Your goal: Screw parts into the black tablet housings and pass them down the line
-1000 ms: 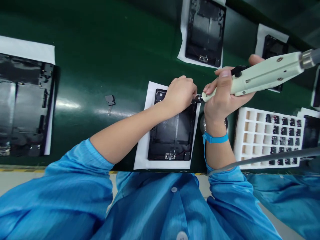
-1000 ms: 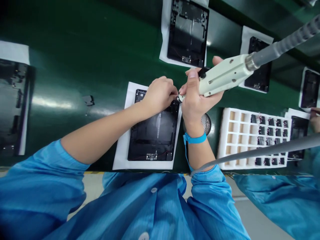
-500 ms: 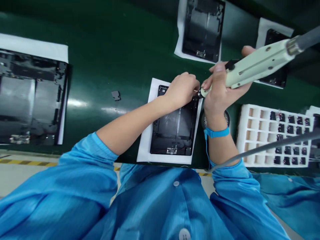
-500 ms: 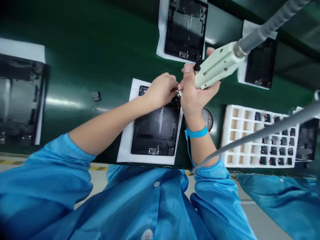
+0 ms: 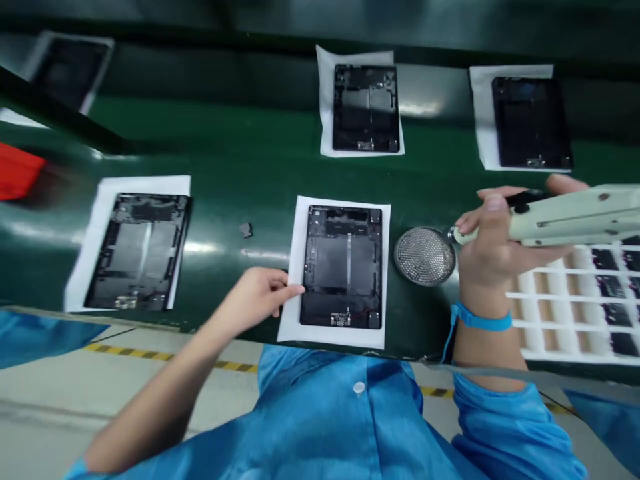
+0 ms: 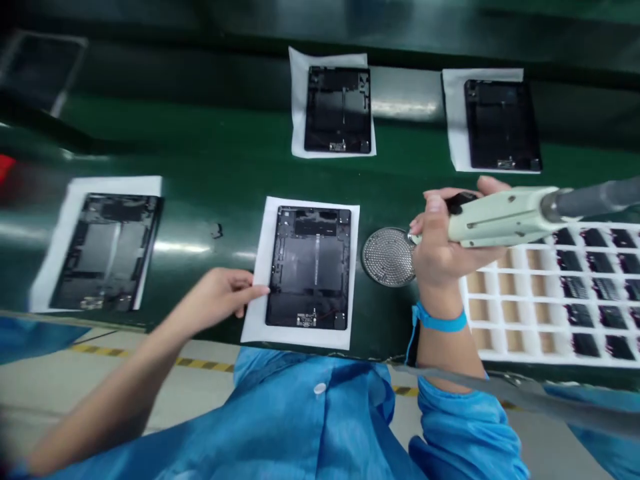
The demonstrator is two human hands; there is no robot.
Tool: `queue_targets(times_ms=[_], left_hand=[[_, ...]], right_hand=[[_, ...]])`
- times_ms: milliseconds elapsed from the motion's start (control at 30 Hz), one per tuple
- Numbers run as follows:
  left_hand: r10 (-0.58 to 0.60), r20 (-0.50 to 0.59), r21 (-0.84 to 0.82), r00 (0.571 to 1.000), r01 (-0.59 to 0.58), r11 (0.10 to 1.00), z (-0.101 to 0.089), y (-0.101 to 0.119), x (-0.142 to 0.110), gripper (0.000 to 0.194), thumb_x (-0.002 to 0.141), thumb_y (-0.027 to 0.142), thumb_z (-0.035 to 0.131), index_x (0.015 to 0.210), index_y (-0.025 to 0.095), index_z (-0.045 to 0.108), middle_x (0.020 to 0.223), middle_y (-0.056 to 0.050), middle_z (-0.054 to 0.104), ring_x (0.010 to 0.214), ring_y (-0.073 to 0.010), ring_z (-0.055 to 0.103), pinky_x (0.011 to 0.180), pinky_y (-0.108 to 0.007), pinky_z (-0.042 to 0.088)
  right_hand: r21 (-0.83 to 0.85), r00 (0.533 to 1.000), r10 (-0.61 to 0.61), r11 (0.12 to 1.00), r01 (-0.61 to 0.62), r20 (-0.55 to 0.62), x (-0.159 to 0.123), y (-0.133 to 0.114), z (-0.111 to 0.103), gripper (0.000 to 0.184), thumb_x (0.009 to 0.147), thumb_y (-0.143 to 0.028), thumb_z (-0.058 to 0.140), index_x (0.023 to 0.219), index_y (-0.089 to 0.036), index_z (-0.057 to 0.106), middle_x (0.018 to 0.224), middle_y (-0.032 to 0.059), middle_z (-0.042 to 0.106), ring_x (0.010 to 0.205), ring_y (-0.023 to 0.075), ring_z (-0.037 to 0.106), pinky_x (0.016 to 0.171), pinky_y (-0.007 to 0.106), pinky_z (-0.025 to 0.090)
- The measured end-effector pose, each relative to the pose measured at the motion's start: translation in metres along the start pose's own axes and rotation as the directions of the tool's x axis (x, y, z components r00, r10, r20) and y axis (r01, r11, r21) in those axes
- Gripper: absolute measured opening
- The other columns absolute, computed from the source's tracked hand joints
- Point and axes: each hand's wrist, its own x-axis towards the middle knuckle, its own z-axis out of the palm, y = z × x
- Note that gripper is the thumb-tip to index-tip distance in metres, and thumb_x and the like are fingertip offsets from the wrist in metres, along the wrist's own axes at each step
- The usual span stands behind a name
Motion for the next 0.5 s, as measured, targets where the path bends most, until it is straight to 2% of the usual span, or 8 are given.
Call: queue_targets(times_ms=[67,133,200,267,333,400,467,500], left_hand=[[0.084,-0.106,0.080,0.991,-0.076,0.994,0.018,0.003,0.000,0.047,0.090,0.055,0.079,0.062,0.023,0.061,0.062,-0.001,0.064,0.059,-0.0195,0.062,0.055,-0.029,0.043],[0.084,-0.194,-0.042,0.977,-0.094,0.995,0.030,0.009,-0.001,0.038,0.090,0.055,0.080,0.074,0.024,0.065,0.073,-0.002,0.072,0.070,-0.0227,0.070,0.060,-0.029,0.050],[0.031,-0.173,-0.251,0.984,-0.075,0.965,0.031,0.016,-0.002,0.033,0.087,0.054,0.085,0.097,0.025,0.074,0.092,-0.004,0.083,0.084,-0.0262,0.078,0.070,-0.032,0.061],[0.013,-0.095,-0.353,0.995,-0.046,0.934,0.019,0.025,0.000,0.042,0.080,0.049,0.093,0.109,0.024,0.077,0.102,-0.005,0.086,0.091,-0.0271,0.081,0.078,-0.034,0.066],[0.007,-0.049,-0.321,0.999,-0.023,0.947,-0.008,0.037,0.009,0.044,0.073,0.042,0.099,0.107,0.021,0.080,0.101,-0.005,0.086,0.087,-0.0258,0.080,0.076,-0.034,0.066],[-0.017,-0.076,-0.263,0.997,-0.004,0.965,-0.049,0.051,0.030,0.043,0.070,0.039,0.101,0.103,0.020,0.081,0.095,-0.006,0.086,0.077,-0.0238,0.077,0.069,-0.033,0.064],[-0.020,-0.192,-0.225,0.981,-0.024,0.974,-0.099,0.067,0.061,0.042,0.068,0.038,0.102,0.099,0.019,0.080,0.089,-0.007,0.085,0.071,-0.0220,0.074,0.067,-0.035,0.064],[-0.002,-0.292,-0.203,0.956,-0.060,0.977,-0.124,0.076,0.079,0.041,0.070,0.039,0.101,0.096,0.018,0.078,0.085,-0.006,0.084,0.072,-0.0218,0.074,0.072,-0.038,0.065]], right_hand=[[-0.028,0.999,0.012,1.000,-0.011,0.040,-0.006,-0.003,-0.001,0.045,0.096,-0.048,0.086,0.130,-0.031,0.061,0.094,0.0014,0.078,0.049,0.0153,0.054,0.050,0.041,0.054],[-0.030,0.998,0.021,0.999,-0.019,0.066,-0.010,-0.005,-0.001,0.040,0.098,-0.048,0.085,0.128,-0.032,0.063,0.093,0.0032,0.079,0.050,0.0175,0.057,0.052,0.045,0.057],[-0.003,0.996,0.020,1.000,-0.020,0.083,-0.013,-0.006,-0.001,0.036,0.100,-0.046,0.084,0.127,-0.032,0.065,0.093,0.0035,0.079,0.050,0.0181,0.059,0.051,0.044,0.058],[0.040,0.997,-0.009,0.999,0.006,0.082,-0.013,-0.005,-0.001,0.035,0.099,-0.043,0.085,0.126,-0.031,0.066,0.091,0.0022,0.079,0.049,0.0173,0.060,0.049,0.041,0.057],[0.064,0.997,-0.050,0.997,0.046,0.066,-0.013,-0.002,-0.001,0.038,0.097,-0.039,0.087,0.128,-0.029,0.068,0.090,0.0008,0.080,0.049,0.0162,0.061,0.048,0.039,0.058],[0.059,0.997,-0.054,0.997,0.051,0.050,-0.013,0.002,-0.001,0.040,0.095,-0.036,0.088,0.130,-0.028,0.069,0.090,0.0003,0.080,0.050,0.0168,0.063,0.053,0.042,0.064],[0.051,0.999,-0.026,0.998,0.025,0.035,-0.013,0.004,-0.002,0.043,0.094,-0.034,0.089,0.131,-0.028,0.069,0.092,0.0005,0.081,0.053,0.0182,0.066,0.061,0.046,0.070],[0.050,0.999,-0.006,0.999,0.004,0.034,-0.014,0.004,-0.003,0.044,0.092,-0.033,0.090,0.130,-0.028,0.068,0.093,0.0006,0.081,0.055,0.0187,0.068,0.064,0.047,0.071]])
